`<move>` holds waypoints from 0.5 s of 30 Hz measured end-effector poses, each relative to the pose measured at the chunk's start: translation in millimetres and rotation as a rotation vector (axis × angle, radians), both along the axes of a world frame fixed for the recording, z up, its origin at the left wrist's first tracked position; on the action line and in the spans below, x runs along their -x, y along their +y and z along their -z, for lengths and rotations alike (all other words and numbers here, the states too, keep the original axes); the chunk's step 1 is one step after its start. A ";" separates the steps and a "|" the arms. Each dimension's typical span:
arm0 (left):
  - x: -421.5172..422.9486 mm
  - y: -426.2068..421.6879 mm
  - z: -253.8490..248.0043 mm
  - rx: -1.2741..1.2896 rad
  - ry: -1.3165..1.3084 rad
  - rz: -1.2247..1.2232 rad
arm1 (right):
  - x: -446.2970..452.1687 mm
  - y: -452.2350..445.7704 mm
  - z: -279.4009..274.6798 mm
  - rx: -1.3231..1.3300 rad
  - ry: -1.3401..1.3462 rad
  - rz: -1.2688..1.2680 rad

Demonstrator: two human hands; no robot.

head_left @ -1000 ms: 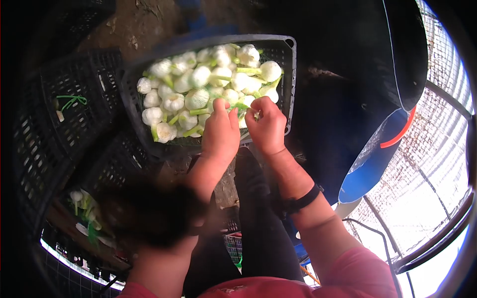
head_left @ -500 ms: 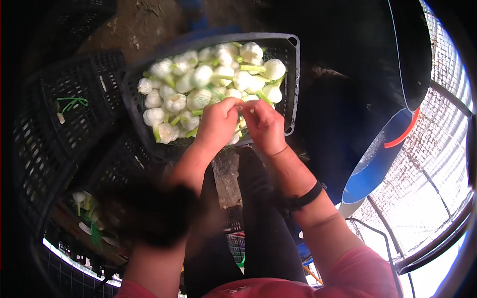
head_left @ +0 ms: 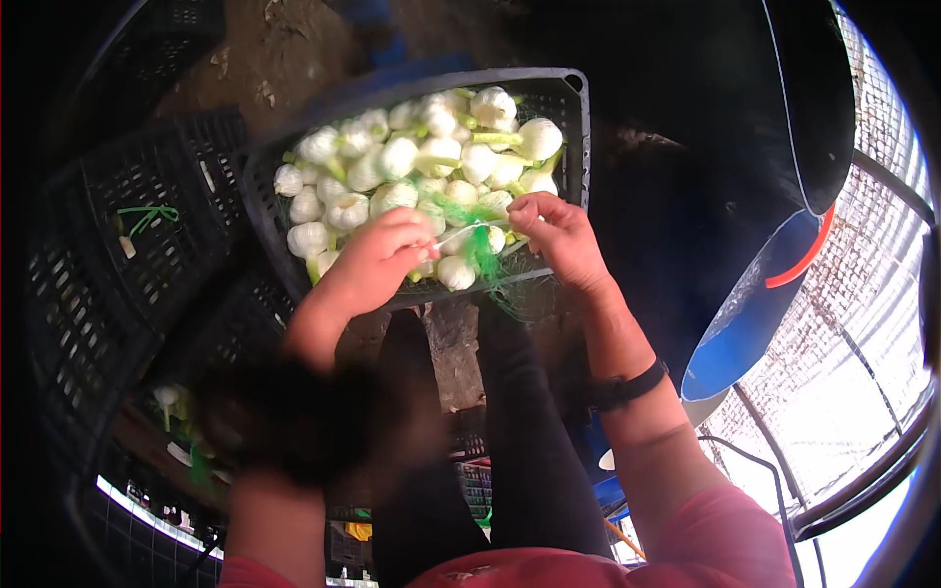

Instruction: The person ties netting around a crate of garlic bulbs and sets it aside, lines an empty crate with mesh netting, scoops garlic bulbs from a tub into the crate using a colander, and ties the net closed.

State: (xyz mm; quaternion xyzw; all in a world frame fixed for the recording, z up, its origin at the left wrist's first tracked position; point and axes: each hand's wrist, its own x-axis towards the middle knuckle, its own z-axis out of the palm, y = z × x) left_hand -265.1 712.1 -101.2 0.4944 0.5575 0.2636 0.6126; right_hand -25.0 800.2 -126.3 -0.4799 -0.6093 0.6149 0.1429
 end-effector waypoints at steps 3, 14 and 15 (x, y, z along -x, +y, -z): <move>-14.5 18.3 5.0 0.229 -0.453 -0.206 | 17.7 0.9 -9.2 0.723 0.302 0.454; -54.9 11.5 10.4 0.318 -0.605 -0.637 | 18.1 -11.9 9.8 0.800 0.412 0.404; -55.0 15.1 5.8 0.355 -0.706 -0.634 | 18.5 -10.2 8.5 0.820 0.386 0.409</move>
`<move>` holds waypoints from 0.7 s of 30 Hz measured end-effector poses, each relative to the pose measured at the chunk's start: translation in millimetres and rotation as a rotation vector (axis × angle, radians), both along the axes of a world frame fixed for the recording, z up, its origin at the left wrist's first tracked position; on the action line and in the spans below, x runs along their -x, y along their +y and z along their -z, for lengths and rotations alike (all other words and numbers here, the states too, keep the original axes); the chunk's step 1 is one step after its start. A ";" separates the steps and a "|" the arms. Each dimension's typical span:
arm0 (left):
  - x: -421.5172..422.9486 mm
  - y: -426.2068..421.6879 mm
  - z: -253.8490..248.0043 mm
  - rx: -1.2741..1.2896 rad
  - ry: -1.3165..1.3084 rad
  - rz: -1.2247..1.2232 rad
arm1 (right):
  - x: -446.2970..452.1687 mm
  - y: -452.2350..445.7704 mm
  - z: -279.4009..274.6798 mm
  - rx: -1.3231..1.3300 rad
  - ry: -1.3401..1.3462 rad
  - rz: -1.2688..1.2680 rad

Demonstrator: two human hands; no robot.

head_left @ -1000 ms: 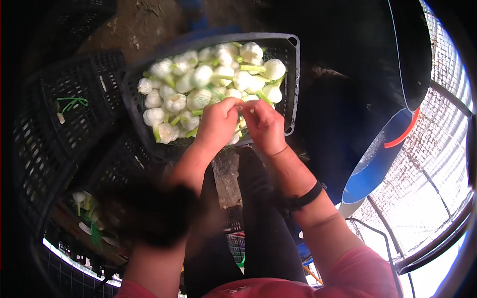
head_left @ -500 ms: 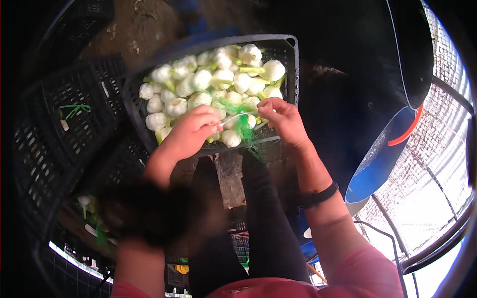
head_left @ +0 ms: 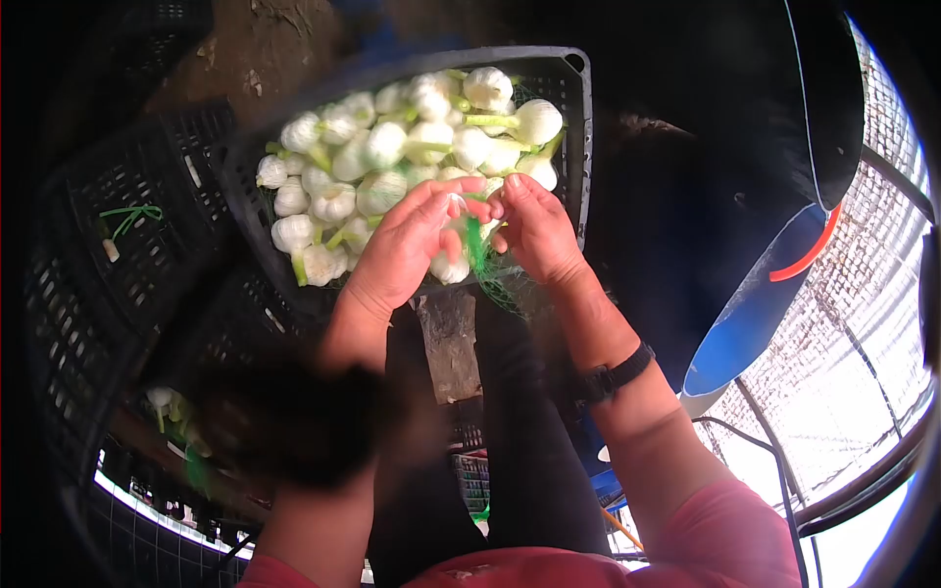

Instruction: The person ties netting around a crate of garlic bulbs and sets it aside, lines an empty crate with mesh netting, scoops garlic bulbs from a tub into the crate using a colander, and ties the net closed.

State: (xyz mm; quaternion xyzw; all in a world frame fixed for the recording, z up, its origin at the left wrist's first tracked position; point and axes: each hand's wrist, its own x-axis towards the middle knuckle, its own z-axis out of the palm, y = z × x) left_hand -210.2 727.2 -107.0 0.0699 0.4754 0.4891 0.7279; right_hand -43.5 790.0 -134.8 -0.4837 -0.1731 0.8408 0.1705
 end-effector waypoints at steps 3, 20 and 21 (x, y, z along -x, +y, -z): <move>0.3 2.2 11.2 0.061 -0.027 0.016 | 1.0 0.4 -1.1 0.019 -0.026 -0.008; -25.6 7.8 13.2 -0.117 0.612 0.155 | -4.7 33.9 -41.0 -0.359 -0.359 -0.470; -28.1 6.5 15.8 -0.262 0.858 0.223 | -0.8 38.2 -47.0 -0.431 -0.446 -0.643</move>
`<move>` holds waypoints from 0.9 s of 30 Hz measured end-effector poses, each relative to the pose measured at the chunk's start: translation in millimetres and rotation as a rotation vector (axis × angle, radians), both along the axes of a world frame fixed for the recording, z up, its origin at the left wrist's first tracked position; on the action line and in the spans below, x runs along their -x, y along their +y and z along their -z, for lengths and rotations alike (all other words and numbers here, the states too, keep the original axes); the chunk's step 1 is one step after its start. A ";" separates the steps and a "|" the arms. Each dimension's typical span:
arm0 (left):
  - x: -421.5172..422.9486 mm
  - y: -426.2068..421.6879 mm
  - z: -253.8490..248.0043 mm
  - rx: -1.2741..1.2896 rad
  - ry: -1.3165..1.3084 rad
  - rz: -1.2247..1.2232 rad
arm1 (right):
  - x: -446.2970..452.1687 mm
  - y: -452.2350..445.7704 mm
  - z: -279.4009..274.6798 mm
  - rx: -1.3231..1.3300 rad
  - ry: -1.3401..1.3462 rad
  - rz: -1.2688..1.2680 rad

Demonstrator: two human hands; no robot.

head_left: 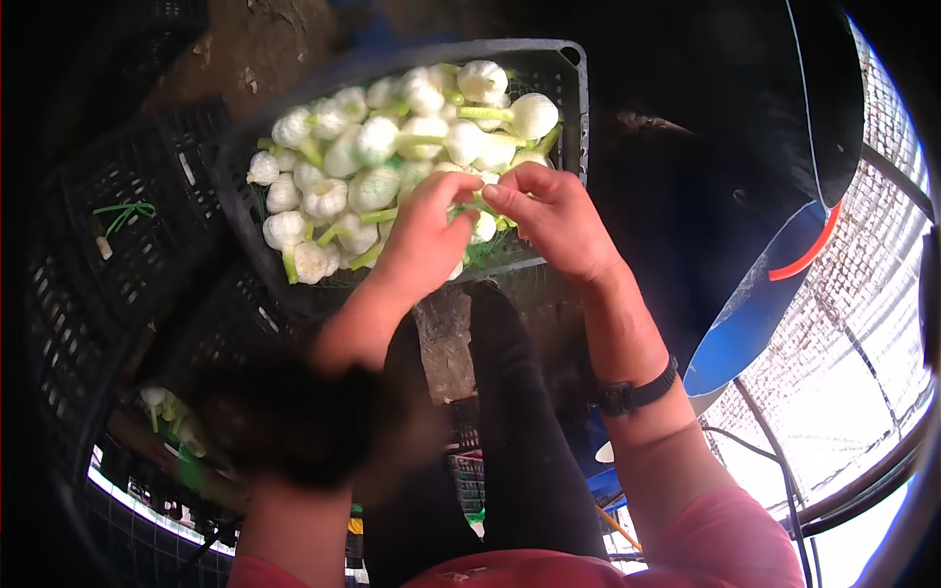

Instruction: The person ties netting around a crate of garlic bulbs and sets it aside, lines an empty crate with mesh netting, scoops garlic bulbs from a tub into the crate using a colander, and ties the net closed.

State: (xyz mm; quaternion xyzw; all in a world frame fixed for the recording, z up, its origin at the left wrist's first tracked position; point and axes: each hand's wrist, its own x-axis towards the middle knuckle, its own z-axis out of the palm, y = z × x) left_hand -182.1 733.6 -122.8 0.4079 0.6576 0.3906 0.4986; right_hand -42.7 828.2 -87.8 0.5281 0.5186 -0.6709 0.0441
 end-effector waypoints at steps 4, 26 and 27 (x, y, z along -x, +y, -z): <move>9.0 0.0 2.5 -0.098 0.428 0.110 | 23.4 -3.0 4.3 0.108 0.400 0.468; 8.5 -2.6 -2.8 0.211 -0.079 -0.201 | 33.1 -60.5 39.8 -0.287 0.090 0.519; 6.2 -2.8 -3.0 0.206 -0.007 -0.217 | 34.5 -60.9 38.1 -0.356 0.015 0.499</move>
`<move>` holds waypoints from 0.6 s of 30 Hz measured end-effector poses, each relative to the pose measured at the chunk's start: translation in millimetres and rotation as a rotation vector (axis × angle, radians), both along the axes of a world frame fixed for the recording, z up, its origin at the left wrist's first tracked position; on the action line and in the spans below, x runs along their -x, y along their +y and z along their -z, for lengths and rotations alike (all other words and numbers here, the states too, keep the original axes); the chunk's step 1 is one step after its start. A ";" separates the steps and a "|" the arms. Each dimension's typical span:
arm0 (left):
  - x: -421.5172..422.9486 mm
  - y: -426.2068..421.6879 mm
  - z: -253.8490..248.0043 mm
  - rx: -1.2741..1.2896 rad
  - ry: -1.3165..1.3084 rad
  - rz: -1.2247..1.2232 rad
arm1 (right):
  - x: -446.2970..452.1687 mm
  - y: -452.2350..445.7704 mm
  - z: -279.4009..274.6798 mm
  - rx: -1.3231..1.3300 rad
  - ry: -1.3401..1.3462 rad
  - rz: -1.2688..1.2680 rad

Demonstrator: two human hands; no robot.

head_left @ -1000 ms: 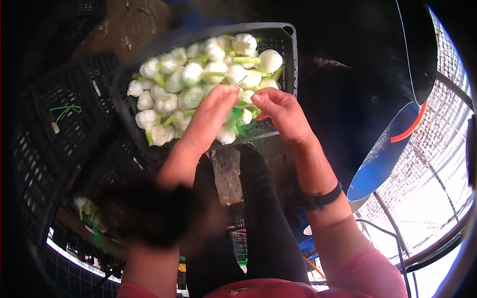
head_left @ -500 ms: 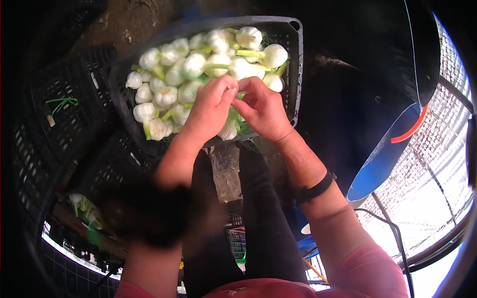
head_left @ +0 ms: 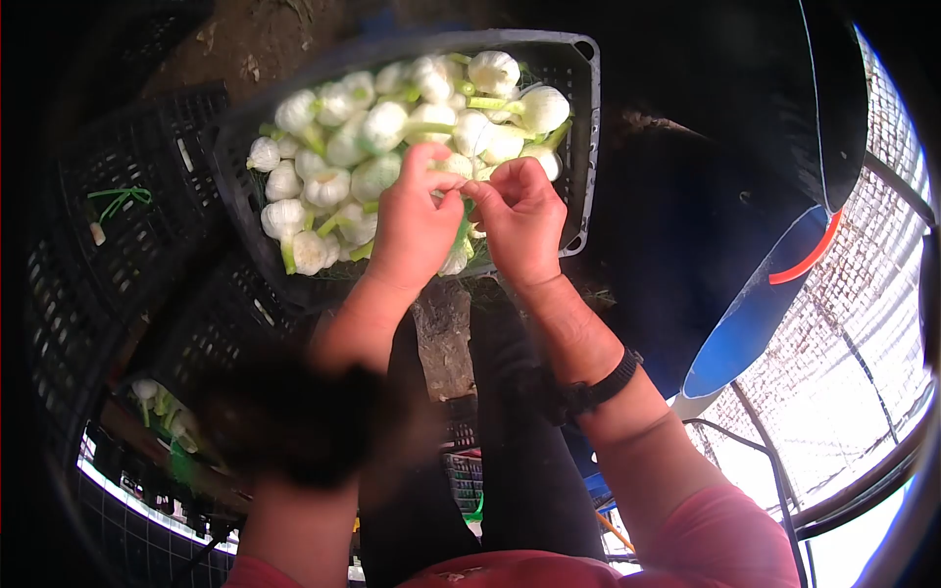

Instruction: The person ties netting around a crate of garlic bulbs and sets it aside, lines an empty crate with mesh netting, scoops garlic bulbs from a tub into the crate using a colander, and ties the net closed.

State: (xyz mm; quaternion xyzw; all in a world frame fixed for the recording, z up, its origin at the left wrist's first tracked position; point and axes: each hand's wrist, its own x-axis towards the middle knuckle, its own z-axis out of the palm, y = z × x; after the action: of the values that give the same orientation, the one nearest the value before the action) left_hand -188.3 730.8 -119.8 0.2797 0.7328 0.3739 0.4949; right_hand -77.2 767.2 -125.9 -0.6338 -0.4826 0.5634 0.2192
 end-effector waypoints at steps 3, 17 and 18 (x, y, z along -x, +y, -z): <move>-3.8 -1.7 7.7 -0.096 0.097 -0.046 | -3.0 -2.3 -2.6 -0.139 -0.139 -0.073; -6.3 -12.6 21.8 -0.229 0.201 0.011 | -27.9 29.2 -3.3 0.862 0.521 -0.121; -4.8 -13.2 21.1 -0.286 0.267 0.045 | -26.8 30.9 -5.4 0.830 0.498 -0.135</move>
State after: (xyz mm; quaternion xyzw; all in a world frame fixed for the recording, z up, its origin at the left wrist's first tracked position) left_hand -183.5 717.6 -140.9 0.4106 0.7250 0.4225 0.3567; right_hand -50.4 798.2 -120.6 -0.4810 -0.1901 0.8556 0.0199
